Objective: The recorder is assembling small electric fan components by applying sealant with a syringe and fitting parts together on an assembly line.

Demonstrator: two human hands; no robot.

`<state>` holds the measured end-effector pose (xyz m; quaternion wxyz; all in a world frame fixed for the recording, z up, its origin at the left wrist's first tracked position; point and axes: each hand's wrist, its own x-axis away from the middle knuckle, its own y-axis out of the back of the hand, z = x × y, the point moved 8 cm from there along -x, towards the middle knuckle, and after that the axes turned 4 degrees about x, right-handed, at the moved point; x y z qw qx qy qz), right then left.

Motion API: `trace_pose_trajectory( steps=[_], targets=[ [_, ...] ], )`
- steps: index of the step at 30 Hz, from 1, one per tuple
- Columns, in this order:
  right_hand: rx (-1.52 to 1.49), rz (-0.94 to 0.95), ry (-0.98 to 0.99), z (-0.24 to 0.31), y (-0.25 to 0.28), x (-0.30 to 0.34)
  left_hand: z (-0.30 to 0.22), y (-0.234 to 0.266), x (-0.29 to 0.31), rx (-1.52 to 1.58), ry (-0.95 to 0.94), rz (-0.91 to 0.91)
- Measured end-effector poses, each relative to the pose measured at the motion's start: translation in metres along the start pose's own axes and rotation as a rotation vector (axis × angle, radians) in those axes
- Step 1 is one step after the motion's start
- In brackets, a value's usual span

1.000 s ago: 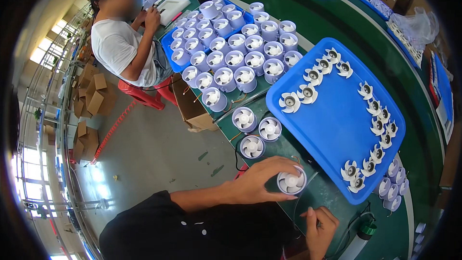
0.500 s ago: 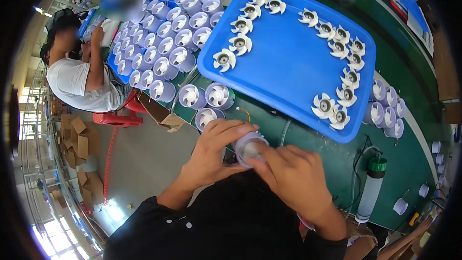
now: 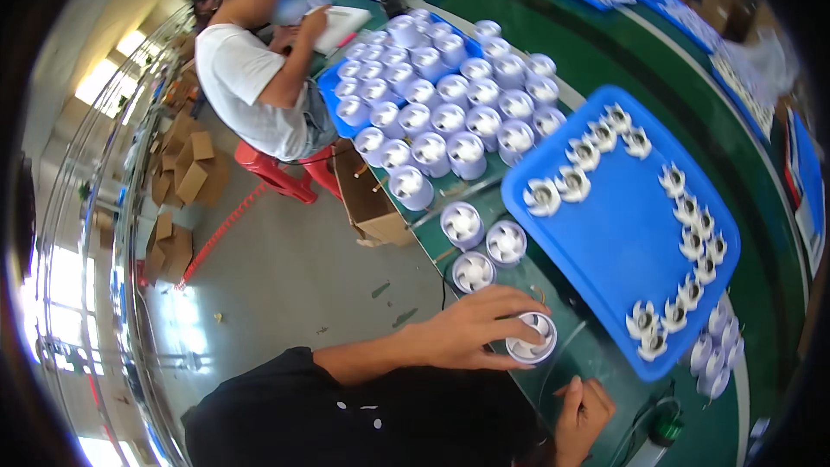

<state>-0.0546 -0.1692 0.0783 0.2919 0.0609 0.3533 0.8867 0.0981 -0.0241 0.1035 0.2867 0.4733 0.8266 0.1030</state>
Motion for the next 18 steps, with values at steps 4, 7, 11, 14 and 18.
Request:
trace_pose_trajectory(
  steps=[4, 7, 11, 14, 18],
  targets=[
    [0.093, -0.091, 0.003, -0.047, -0.032, 0.01, 0.015, 0.037, 0.008, 0.22, 0.173, -0.197],
    [0.126, -0.164, 0.048, -0.041, -0.031, 0.01, 0.024, 0.089, 0.018, 0.063, 0.28, -0.398],
    [0.035, -0.19, -0.076, -0.052, -0.024, 0.008, 0.078, 0.228, 0.044, -0.082, 0.223, -0.861],
    [0.014, -0.158, -0.09, -0.052, -0.028, 0.005, 0.122, 0.345, 0.045, -0.103, 0.256, -1.126],
    [0.078, -0.15, -0.006, -0.038, -0.033, 0.0, 0.218, 0.485, 0.082, -0.496, 0.524, -1.235]
  ],
)
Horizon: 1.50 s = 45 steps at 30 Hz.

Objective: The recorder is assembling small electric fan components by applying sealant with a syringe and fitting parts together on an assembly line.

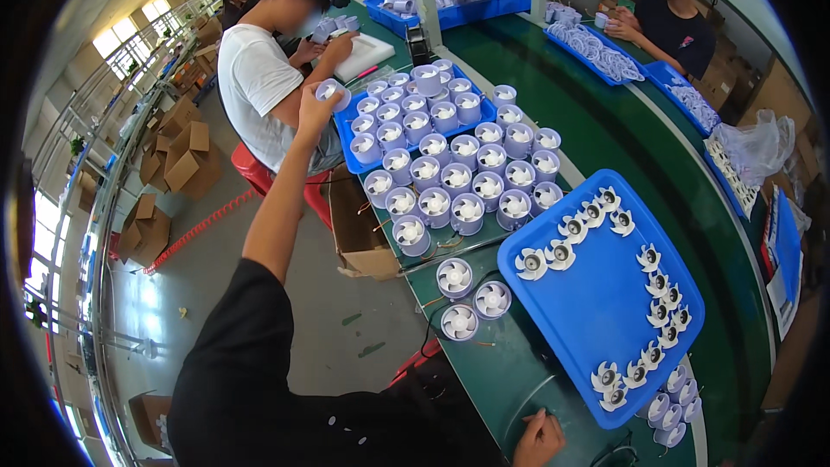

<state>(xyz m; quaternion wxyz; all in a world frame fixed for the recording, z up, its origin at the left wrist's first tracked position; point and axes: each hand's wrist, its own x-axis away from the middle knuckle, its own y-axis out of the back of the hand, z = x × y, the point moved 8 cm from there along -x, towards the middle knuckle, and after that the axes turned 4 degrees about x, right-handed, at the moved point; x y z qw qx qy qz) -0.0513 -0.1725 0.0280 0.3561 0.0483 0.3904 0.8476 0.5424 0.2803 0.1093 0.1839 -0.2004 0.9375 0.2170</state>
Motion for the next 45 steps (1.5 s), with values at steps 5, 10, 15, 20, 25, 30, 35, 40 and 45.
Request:
trace_pose_trajectory(
  steps=[5, 10, 15, 20, 25, 30, 35, 40, 45],
  targets=[
    [0.034, -0.038, -0.036, -0.001, 0.003, 0.003, 0.075, -0.053, -0.03, -0.324, 0.156, 0.131],
    [-0.06, -0.052, -0.02, -0.001, 0.002, 0.008, 0.102, -0.049, -0.064, -0.319, 0.026, 0.237],
    [-0.028, -0.064, -0.013, 0.004, 0.012, 0.008, 0.037, -0.056, -0.04, -0.521, -0.562, 0.21],
    [-0.052, -0.015, -0.008, -0.003, 0.01, 0.004, -0.107, -0.047, 0.104, -0.122, -0.498, 0.363],
    [-0.056, -0.25, 0.04, 0.002, 0.113, 0.011, -0.208, -0.045, 0.369, 0.316, -0.454, 0.714],
    [0.542, -0.689, -0.446, -0.121, 0.305, 0.08, -0.252, -0.072, 0.548, 0.627, -0.415, 1.182],
    [1.069, -0.478, -0.794, -0.263, 0.414, 0.179, -0.237, -0.074, 0.547, 0.542, -0.589, 1.072],
    [0.718, -0.436, -0.769, -0.39, 0.452, 0.236, -0.239, -0.079, 0.545, 0.538, -0.489, 1.09],
    [0.718, -0.472, -0.389, -0.322, 0.425, 0.173, -0.234, -0.072, 0.54, 0.536, -0.411, 1.046]
  ],
)
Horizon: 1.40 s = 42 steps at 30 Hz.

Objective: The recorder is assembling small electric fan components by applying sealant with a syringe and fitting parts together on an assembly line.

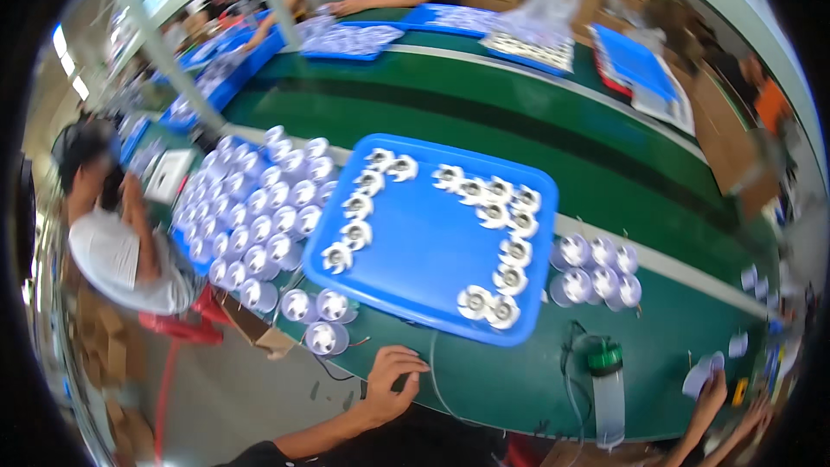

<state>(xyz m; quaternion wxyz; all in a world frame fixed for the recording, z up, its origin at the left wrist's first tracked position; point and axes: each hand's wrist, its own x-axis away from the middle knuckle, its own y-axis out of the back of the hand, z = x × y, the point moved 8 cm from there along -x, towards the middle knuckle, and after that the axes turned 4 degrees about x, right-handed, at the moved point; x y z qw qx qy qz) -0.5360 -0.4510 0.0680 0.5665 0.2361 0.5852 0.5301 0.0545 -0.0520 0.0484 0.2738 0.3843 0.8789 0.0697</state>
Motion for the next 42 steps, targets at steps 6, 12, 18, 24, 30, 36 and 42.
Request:
trace_pose_trajectory(
  steps=[6, 12, 18, 24, 30, 36, 42],
  targets=[
    [-0.439, 0.381, 0.292, 0.332, 0.032, 0.04, -0.029, -0.019, -0.005, 0.089, -0.037, 0.151],
    [-0.355, 0.755, 0.791, 0.495, -0.036, 0.104, -0.028, -0.065, -0.025, 0.02, -0.116, 0.403],
    [-0.379, 0.752, 0.75, 0.497, -0.026, 0.106, -0.013, -0.059, -0.026, -0.074, -0.014, 0.453],
    [-0.506, 0.514, 0.262, 0.416, 0.013, 0.092, -0.015, -0.073, -0.02, -0.068, 0.038, 0.446],
    [-0.614, 0.365, -0.274, 0.399, -0.039, 0.114, -0.009, -0.08, -0.016, -0.131, 0.035, 0.477],
    [-0.619, 0.41, -0.317, 0.418, -0.044, 0.103, 0.003, -0.075, -0.029, -0.075, 0.086, 0.468],
    [0.073, 0.273, 0.021, 0.344, -0.033, 0.056, -0.003, -0.06, -0.036, -0.082, 0.053, 0.472]
  ],
)
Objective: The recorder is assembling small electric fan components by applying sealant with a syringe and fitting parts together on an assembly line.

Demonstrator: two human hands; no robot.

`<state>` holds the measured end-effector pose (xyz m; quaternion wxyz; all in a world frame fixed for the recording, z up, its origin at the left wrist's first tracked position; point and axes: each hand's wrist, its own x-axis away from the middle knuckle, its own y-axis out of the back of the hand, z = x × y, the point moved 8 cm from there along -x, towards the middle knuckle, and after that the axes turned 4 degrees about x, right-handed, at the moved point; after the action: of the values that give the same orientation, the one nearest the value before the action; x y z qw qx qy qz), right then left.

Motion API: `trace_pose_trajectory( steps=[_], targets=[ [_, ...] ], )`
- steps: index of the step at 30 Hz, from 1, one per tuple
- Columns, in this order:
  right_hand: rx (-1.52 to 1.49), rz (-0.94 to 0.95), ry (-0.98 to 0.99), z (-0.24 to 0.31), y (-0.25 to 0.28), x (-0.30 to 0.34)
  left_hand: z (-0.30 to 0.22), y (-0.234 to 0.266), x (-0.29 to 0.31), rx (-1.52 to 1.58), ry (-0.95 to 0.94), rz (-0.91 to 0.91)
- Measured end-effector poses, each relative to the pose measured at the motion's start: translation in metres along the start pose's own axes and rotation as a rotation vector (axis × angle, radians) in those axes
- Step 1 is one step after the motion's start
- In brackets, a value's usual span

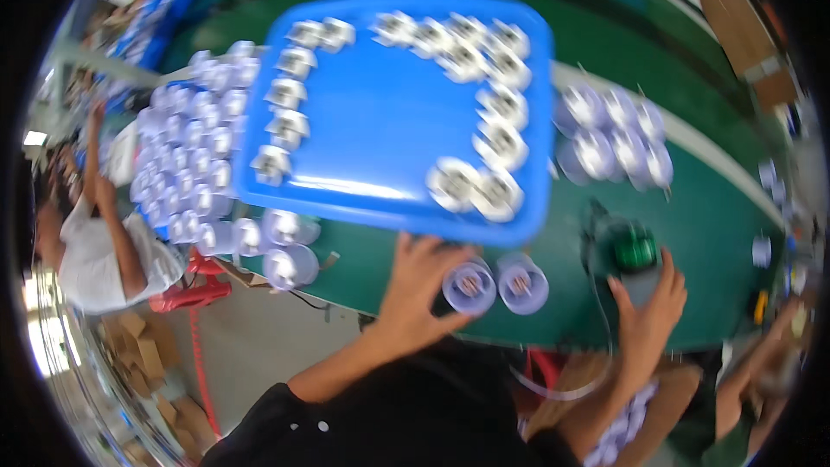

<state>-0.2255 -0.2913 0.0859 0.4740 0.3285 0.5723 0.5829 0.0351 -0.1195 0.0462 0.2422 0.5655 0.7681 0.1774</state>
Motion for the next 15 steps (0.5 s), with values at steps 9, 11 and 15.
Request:
trace_pose_trajectory(
  steps=[9, 11, 15],
  targets=[
    [-0.124, -0.283, 0.26, -0.025, 0.072, 0.012, 0.002, -0.037, 0.026, 0.066, 0.015, 0.009],
    [-0.018, -0.511, 0.413, 0.008, 0.116, 0.003, 0.009, -0.032, 0.028, 0.066, 0.058, -0.041],
    [-0.758, -0.445, 0.432, -0.024, 0.118, -0.002, -0.002, -0.025, 0.01, 0.044, -0.045, -0.03]
  ],
)
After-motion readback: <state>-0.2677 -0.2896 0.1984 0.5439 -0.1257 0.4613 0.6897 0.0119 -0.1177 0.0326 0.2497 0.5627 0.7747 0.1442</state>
